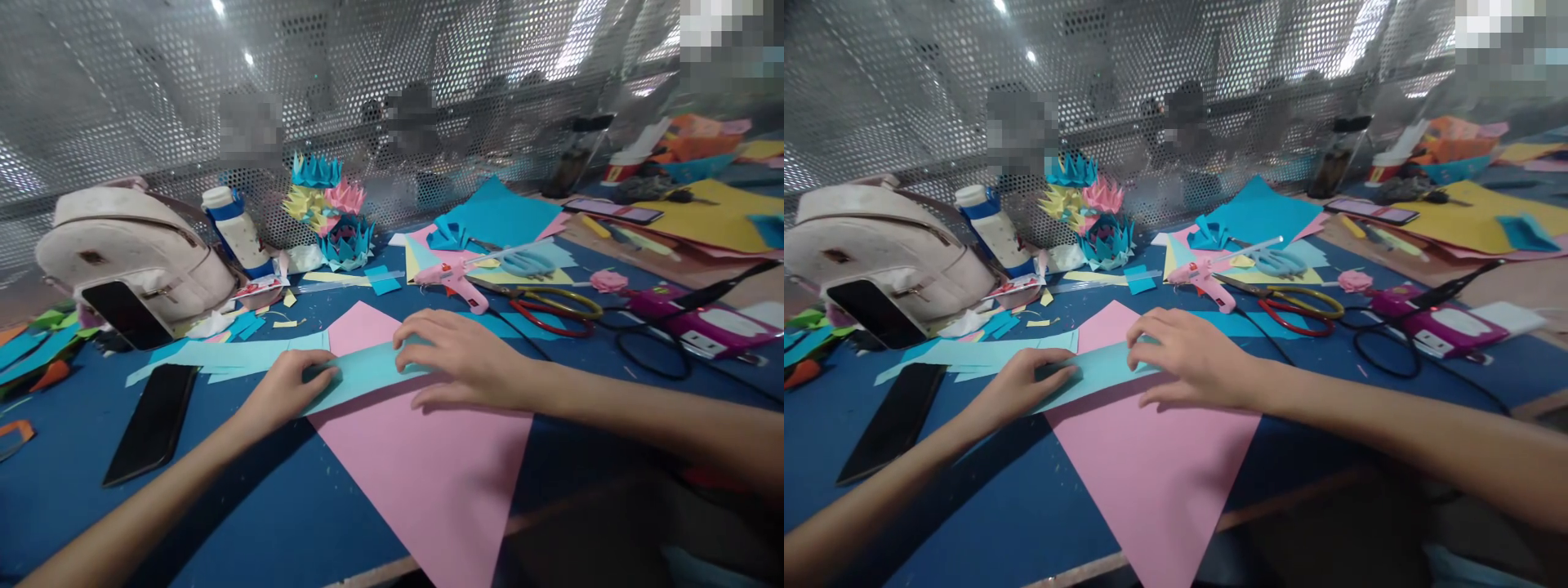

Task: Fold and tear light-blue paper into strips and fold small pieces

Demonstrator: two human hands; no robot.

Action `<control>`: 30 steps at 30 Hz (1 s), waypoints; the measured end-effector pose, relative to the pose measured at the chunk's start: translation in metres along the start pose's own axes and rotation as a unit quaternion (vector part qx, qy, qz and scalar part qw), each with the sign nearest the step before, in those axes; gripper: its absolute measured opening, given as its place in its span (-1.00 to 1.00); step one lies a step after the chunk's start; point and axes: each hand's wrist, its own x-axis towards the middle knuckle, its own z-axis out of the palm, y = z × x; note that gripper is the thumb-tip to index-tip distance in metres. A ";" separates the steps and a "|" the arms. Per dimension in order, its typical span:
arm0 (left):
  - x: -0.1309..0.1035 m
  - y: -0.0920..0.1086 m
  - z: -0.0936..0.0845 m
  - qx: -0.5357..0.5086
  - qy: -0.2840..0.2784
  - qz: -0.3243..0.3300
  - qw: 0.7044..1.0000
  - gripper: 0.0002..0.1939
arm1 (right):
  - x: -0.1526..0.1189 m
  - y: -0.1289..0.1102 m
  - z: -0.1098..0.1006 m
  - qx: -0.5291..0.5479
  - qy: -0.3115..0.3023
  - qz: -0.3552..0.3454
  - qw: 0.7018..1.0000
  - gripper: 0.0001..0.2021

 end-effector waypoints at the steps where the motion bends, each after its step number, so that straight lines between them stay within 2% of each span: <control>1: 0.000 0.000 0.000 -0.007 -0.006 0.001 1.000 -0.70 | 0.000 0.002 0.001 0.021 0.004 0.025 0.999 -0.75; 4: 0.001 0.001 0.000 -0.051 -0.025 0.002 0.998 -0.68 | 0.003 0.011 0.006 0.100 0.032 0.119 0.987 -0.83; 6: 0.001 0.002 0.000 -0.078 -0.032 -0.002 0.996 -0.67 | 0.004 0.018 0.010 0.135 0.049 0.153 0.978 -0.83; 13: -0.001 0.002 -0.002 -0.119 -0.011 -0.034 0.992 -0.56 | 0.009 0.027 0.015 0.178 0.048 0.200 0.962 -0.81; 19: 0.002 -0.006 0.000 -0.135 -0.017 -0.057 0.989 -0.66 | 0.012 0.028 0.020 0.230 0.062 0.235 0.942 -0.81; 26: 0.001 -0.011 0.005 -0.152 0.048 -0.094 0.983 -0.72 | 0.012 0.031 0.027 0.303 0.102 0.303 0.898 -0.81; 30: 0.000 -0.012 0.007 -0.169 0.082 -0.113 0.976 -0.78 | 0.013 0.032 0.030 0.362 0.124 0.337 0.860 -0.67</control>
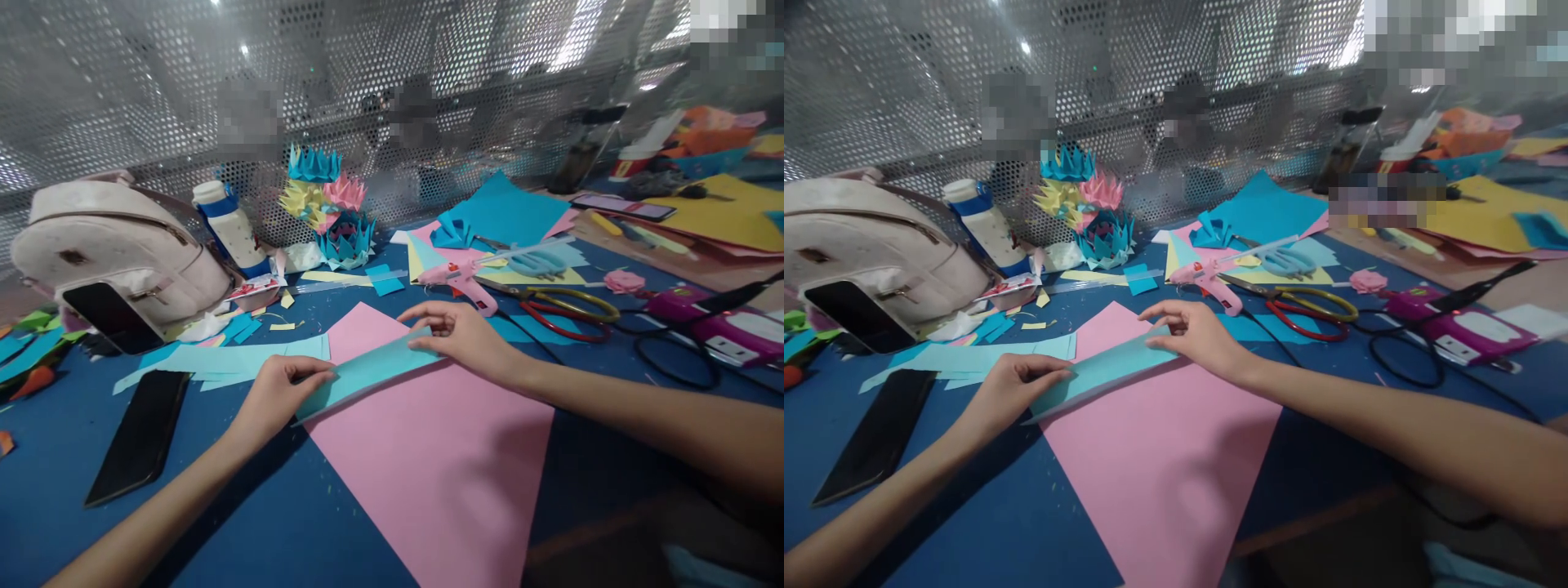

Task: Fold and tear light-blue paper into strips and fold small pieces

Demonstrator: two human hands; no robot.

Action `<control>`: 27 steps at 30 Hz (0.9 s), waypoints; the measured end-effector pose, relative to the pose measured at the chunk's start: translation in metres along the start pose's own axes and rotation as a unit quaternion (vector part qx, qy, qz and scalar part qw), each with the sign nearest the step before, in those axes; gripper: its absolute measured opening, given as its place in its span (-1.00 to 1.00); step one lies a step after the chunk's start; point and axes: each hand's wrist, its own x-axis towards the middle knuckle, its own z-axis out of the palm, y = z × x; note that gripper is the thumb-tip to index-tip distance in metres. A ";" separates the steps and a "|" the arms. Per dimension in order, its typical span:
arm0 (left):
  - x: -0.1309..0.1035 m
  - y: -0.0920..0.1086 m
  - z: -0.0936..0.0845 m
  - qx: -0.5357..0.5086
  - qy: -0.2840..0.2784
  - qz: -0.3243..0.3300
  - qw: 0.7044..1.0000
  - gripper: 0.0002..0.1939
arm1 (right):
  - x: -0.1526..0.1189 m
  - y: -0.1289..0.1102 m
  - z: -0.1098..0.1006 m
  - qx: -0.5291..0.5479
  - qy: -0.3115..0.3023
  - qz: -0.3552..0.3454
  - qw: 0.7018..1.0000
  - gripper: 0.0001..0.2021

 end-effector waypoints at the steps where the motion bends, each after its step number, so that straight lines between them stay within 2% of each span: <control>1: 0.000 0.000 0.000 -0.004 0.005 -0.001 1.000 -0.79 | 0.000 0.001 0.001 0.018 0.004 0.009 1.000 -0.64; 6: -0.003 -0.001 0.001 -0.003 0.013 0.002 1.000 -0.81 | -0.001 0.006 0.003 0.033 0.036 0.036 0.998 -0.67; 27: -0.003 -0.005 0.000 0.007 0.012 0.022 1.000 -0.82 | -0.001 0.011 0.004 0.077 0.027 0.054 0.995 -0.63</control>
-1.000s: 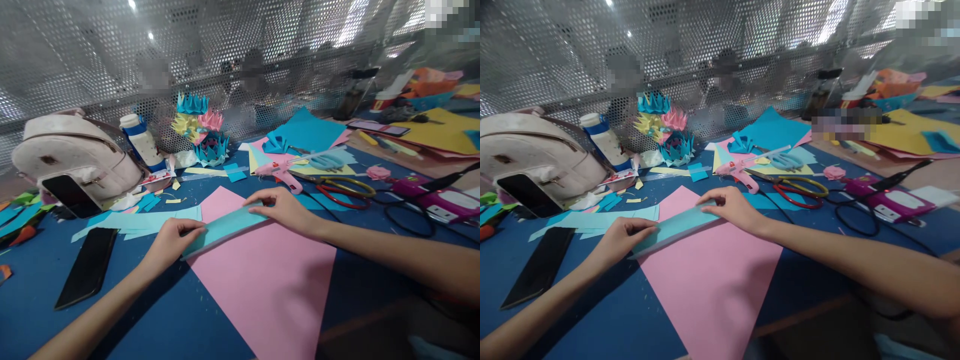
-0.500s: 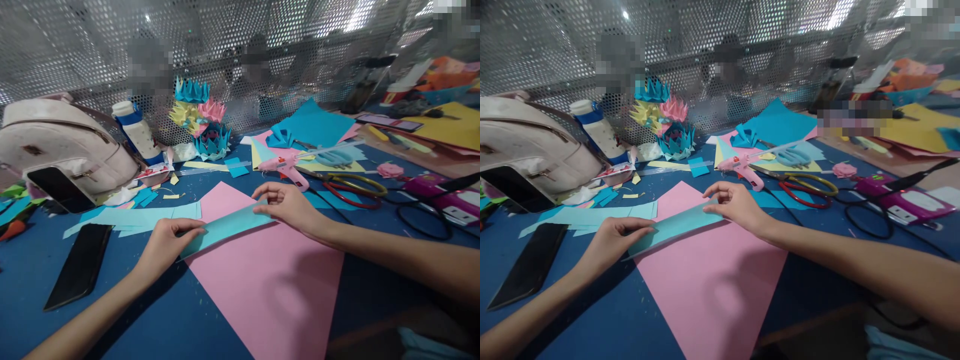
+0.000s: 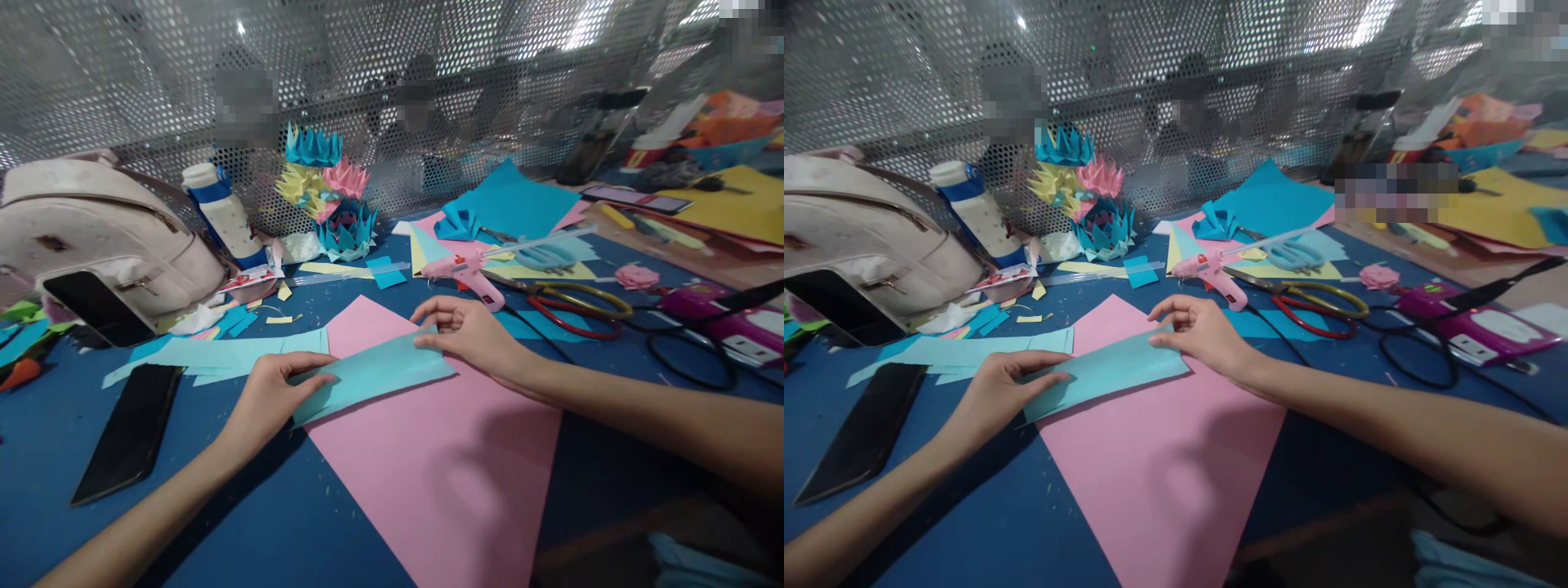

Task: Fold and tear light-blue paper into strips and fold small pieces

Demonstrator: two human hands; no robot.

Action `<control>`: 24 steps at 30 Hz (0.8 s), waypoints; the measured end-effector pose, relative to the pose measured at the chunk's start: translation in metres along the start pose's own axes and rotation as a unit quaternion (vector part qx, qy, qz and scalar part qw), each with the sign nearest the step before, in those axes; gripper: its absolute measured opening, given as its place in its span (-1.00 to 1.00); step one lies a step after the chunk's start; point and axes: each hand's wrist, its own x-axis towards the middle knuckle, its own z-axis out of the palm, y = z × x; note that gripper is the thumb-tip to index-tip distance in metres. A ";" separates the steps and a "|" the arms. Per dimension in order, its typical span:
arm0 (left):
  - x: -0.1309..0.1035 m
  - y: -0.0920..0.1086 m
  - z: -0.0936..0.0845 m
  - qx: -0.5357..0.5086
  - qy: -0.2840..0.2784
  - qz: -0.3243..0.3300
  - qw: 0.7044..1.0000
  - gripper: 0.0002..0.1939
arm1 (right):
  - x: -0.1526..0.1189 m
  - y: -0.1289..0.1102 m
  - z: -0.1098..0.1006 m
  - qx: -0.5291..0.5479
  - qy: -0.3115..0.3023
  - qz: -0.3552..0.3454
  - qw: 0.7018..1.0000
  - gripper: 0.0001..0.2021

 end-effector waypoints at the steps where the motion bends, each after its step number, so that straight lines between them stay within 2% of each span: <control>1: 0.000 0.000 0.000 -0.005 0.000 -0.004 1.000 -0.81 | 0.000 0.000 0.000 0.000 0.000 0.000 1.000 -0.63; 6: 0.003 0.001 0.000 -0.054 -0.002 -0.027 0.998 -0.75 | 0.000 0.001 0.000 0.001 -0.002 0.007 1.000 -0.63; 10: 0.003 -0.008 -0.003 -0.059 0.000 -0.037 0.998 -0.70 | -0.002 -0.001 -0.002 -0.002 0.012 0.009 1.000 -0.63; 14: 0.003 -0.018 -0.007 -0.071 0.020 -0.090 0.993 -0.67 | -0.003 -0.004 -0.006 -0.028 0.043 -0.002 0.999 -0.65; 17: 0.003 -0.019 -0.009 -0.111 0.040 -0.112 0.987 -0.72 | -0.001 -0.004 -0.008 -0.040 0.060 -0.008 0.997 -0.64; 24: 0.002 -0.019 -0.009 -0.151 0.059 -0.135 0.978 -0.75 | 0.000 0.000 -0.009 -0.048 0.038 0.005 0.998 -0.65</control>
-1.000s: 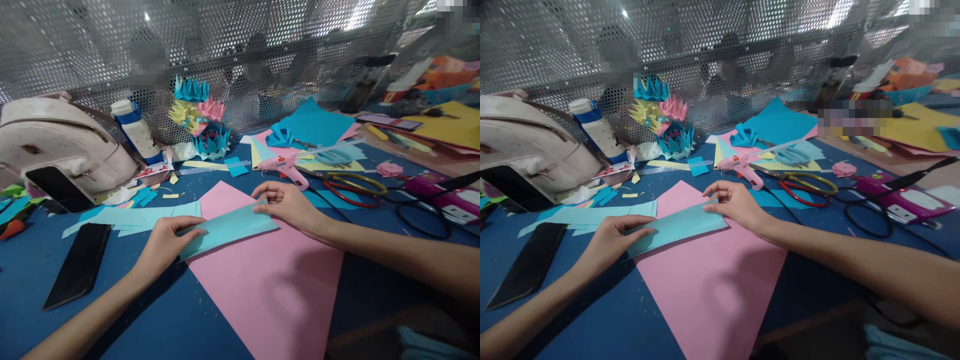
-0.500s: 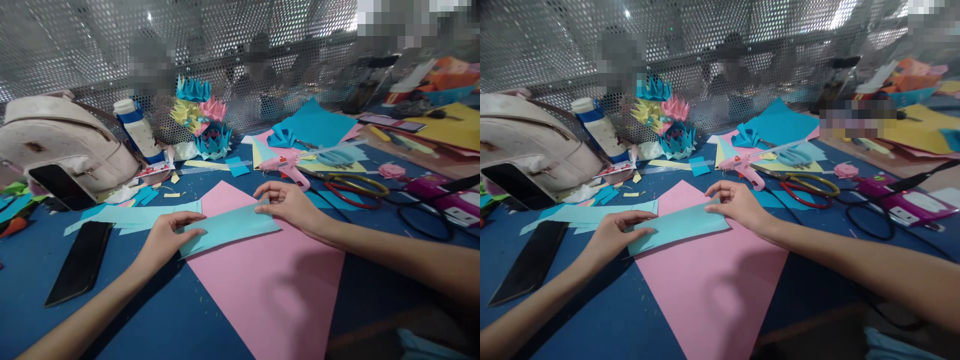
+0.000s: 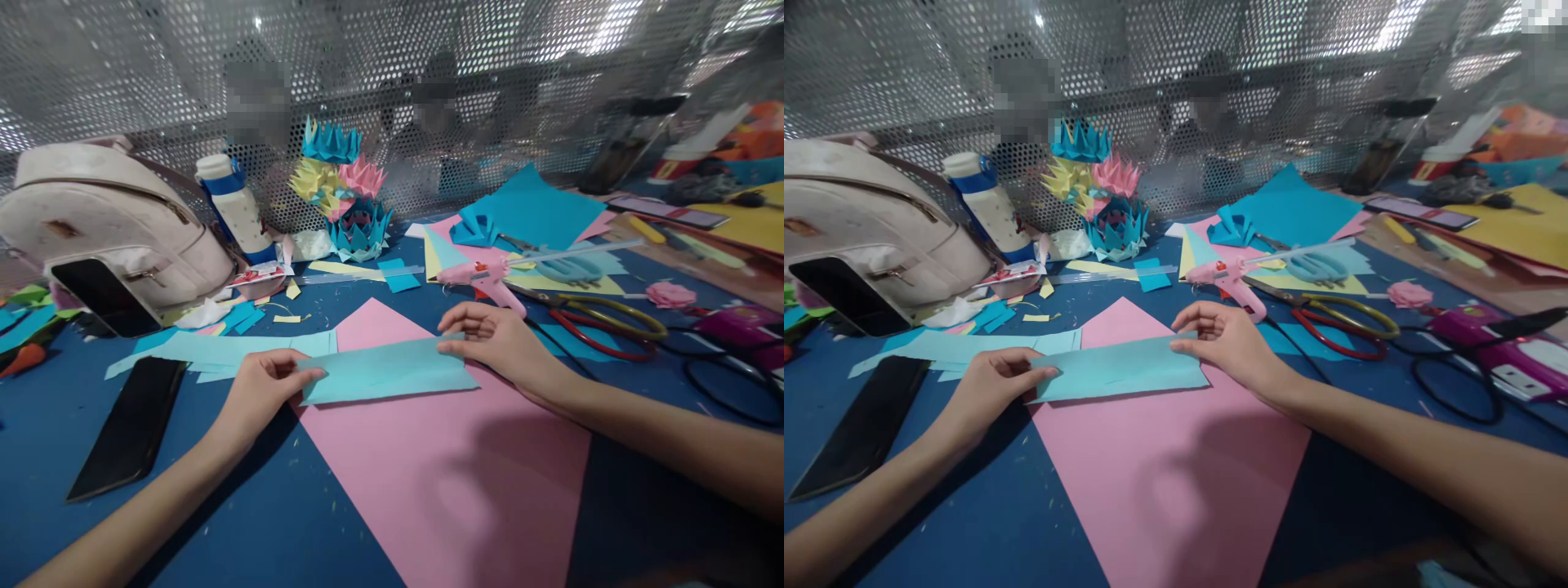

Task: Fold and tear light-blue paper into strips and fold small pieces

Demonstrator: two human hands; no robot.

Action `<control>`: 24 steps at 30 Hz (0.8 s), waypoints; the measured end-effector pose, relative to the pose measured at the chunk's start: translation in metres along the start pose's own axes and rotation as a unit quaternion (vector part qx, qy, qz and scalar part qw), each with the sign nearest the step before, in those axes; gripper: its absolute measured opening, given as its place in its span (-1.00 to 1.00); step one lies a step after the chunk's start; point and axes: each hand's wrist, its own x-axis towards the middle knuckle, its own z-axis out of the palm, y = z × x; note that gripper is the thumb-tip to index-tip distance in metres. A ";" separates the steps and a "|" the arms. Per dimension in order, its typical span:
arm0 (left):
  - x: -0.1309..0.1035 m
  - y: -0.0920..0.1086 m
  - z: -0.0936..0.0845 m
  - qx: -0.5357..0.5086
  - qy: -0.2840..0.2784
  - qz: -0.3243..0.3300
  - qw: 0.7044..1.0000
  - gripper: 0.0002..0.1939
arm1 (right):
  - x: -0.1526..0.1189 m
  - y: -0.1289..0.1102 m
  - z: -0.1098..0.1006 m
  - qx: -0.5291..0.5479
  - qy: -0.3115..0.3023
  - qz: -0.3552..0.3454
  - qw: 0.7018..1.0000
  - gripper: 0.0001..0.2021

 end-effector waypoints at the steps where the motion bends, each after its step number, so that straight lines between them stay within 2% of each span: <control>1: 0.000 -0.001 0.000 -0.002 0.001 -0.001 1.000 -0.75 | 0.000 0.000 0.000 0.000 -0.001 -0.001 1.000 -0.66; 24: 0.002 -0.008 0.001 -0.018 0.014 0.003 1.000 -0.76 | 0.001 -0.002 0.001 0.014 0.000 0.001 1.000 -0.65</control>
